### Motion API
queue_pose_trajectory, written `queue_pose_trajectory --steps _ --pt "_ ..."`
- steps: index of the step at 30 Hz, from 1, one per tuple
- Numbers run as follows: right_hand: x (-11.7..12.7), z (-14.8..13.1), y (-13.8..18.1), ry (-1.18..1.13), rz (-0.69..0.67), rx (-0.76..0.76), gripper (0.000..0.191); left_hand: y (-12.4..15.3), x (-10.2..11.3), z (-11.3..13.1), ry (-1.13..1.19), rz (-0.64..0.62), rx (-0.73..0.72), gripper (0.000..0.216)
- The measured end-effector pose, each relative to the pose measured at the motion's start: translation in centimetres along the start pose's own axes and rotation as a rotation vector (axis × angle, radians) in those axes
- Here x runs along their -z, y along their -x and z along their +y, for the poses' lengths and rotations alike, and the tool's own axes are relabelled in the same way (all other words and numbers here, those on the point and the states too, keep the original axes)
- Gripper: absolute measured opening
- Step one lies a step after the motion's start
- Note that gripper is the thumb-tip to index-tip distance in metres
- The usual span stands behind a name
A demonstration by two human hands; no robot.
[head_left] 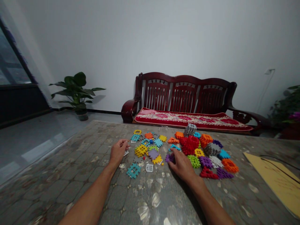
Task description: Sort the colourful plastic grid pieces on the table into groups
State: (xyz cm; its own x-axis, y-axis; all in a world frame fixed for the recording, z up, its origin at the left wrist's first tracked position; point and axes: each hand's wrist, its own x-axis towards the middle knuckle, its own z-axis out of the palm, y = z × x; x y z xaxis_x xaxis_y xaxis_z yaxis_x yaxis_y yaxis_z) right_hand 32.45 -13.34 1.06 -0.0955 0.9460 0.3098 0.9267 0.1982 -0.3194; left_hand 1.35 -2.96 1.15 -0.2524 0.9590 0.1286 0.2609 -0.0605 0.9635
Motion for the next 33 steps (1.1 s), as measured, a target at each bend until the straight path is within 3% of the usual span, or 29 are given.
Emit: queue_pose_trajectory --steps 11,17,26,33 --pt "-0.6 0.6 -0.1 -0.131 0.023 0.033 0.053 -0.1 0.1 0.0 -0.025 -0.006 -0.021 0.042" --pt "-0.8 0.9 0.0 -0.094 0.046 0.044 0.053 -0.2 0.1 -0.1 -0.006 0.002 -0.001 0.041" --pt "0.5 -0.4 -0.1 0.046 -0.081 0.024 0.040 -0.1 0.2 -0.2 0.020 0.000 0.004 0.040" --pt "1.0 -0.7 0.1 0.016 -0.094 0.043 0.047 -0.3 0.1 -0.4 0.014 0.009 -0.016 0.046"
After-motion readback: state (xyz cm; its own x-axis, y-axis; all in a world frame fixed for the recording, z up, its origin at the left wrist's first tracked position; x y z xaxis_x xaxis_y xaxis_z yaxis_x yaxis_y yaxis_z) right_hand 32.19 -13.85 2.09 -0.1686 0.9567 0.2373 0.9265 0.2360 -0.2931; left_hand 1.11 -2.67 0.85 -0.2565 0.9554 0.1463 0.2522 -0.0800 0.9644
